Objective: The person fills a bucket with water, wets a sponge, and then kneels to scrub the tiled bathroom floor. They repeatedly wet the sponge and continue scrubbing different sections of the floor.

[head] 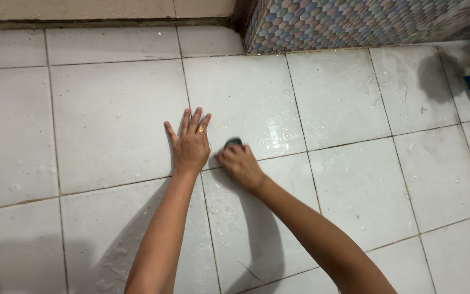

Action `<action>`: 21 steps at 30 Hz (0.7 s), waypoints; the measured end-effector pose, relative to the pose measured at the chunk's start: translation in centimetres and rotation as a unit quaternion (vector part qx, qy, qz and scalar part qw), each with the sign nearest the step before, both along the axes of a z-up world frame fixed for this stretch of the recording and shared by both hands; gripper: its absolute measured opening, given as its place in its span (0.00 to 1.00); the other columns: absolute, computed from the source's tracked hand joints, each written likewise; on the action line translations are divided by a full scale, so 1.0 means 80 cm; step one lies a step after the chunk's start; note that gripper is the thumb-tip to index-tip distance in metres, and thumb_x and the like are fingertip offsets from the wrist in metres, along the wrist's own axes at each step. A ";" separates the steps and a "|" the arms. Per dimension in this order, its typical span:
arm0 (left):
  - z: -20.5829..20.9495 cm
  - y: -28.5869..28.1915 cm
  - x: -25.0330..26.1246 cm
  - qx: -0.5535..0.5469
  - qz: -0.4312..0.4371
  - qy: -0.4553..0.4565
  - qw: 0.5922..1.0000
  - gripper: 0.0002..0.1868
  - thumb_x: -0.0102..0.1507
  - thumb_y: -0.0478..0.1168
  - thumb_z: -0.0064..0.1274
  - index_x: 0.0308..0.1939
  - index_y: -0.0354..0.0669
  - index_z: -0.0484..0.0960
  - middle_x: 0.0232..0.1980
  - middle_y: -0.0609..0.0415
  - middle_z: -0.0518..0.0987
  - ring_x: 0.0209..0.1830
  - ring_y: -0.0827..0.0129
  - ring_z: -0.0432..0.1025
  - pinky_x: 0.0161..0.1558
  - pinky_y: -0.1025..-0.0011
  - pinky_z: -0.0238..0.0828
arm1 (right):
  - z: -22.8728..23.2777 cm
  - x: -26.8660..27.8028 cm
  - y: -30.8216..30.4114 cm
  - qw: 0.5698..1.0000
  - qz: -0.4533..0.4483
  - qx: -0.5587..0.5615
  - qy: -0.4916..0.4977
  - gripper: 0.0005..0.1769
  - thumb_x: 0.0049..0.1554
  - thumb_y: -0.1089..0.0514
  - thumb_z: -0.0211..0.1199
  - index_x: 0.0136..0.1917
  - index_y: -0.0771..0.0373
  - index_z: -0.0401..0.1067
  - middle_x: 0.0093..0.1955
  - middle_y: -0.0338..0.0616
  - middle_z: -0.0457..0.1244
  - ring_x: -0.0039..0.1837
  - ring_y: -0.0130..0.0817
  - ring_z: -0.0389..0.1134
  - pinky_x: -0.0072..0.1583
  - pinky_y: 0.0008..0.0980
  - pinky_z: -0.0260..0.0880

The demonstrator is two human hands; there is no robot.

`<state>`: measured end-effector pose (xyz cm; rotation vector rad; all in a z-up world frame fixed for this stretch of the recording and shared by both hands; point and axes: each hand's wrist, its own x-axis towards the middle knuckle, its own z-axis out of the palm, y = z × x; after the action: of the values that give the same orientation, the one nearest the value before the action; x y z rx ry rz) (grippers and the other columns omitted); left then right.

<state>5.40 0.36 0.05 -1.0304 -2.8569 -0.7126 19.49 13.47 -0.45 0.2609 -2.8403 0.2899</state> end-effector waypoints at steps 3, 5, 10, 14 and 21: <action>-0.001 -0.002 0.001 0.004 0.001 -0.002 1.000 0.24 0.69 0.41 0.42 0.69 0.61 0.75 0.78 0.63 0.64 0.81 0.63 0.51 0.74 0.31 0.27 | -0.002 -0.036 0.020 0.998 -0.056 0.010 -0.022 0.24 0.52 0.67 0.57 0.62 0.62 0.75 0.58 0.41 0.66 0.63 0.41 0.63 0.59 0.46 0.61; 0.000 -0.002 -0.003 0.002 0.003 -0.004 1.000 0.23 0.69 0.41 0.42 0.68 0.62 0.75 0.78 0.64 0.64 0.81 0.64 0.51 0.75 0.31 0.27 | -0.007 -0.042 0.019 0.997 -0.069 0.000 -0.018 0.23 0.53 0.67 0.58 0.63 0.62 0.75 0.58 0.42 0.66 0.63 0.41 0.63 0.60 0.46 0.62; -0.002 -0.003 0.001 0.008 0.009 0.002 1.000 0.24 0.69 0.41 0.41 0.69 0.63 0.74 0.78 0.64 0.64 0.81 0.64 0.51 0.75 0.32 0.27 | -0.018 0.016 -0.016 0.997 0.017 -0.070 0.021 0.18 0.58 0.64 0.62 0.62 0.60 0.73 0.59 0.39 0.67 0.64 0.40 0.64 0.57 0.44 0.61; -0.001 -0.001 0.004 -0.010 0.050 0.005 0.999 0.25 0.69 0.45 0.42 0.72 0.58 0.71 0.79 0.58 0.60 0.82 0.60 0.47 0.73 0.30 0.25 | -0.012 -0.076 0.061 0.993 -0.107 -0.034 -0.035 0.16 0.53 0.65 0.62 0.55 0.63 0.78 0.51 0.47 0.68 0.57 0.46 0.65 0.53 0.46 0.61; 0.003 0.008 -0.012 -0.031 0.093 -0.040 0.994 0.28 0.70 0.47 0.36 0.76 0.58 0.64 0.81 0.61 0.55 0.83 0.61 0.43 0.73 0.29 0.23 | -0.007 -0.083 0.042 0.992 -0.088 -0.063 0.063 0.20 0.54 0.70 0.58 0.58 0.62 0.80 0.52 0.43 0.68 0.59 0.42 0.66 0.58 0.40 0.65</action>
<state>4.47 0.96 0.25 -0.7438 -3.0078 -0.6698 12.81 16.82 -1.03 0.0033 -2.6848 0.3986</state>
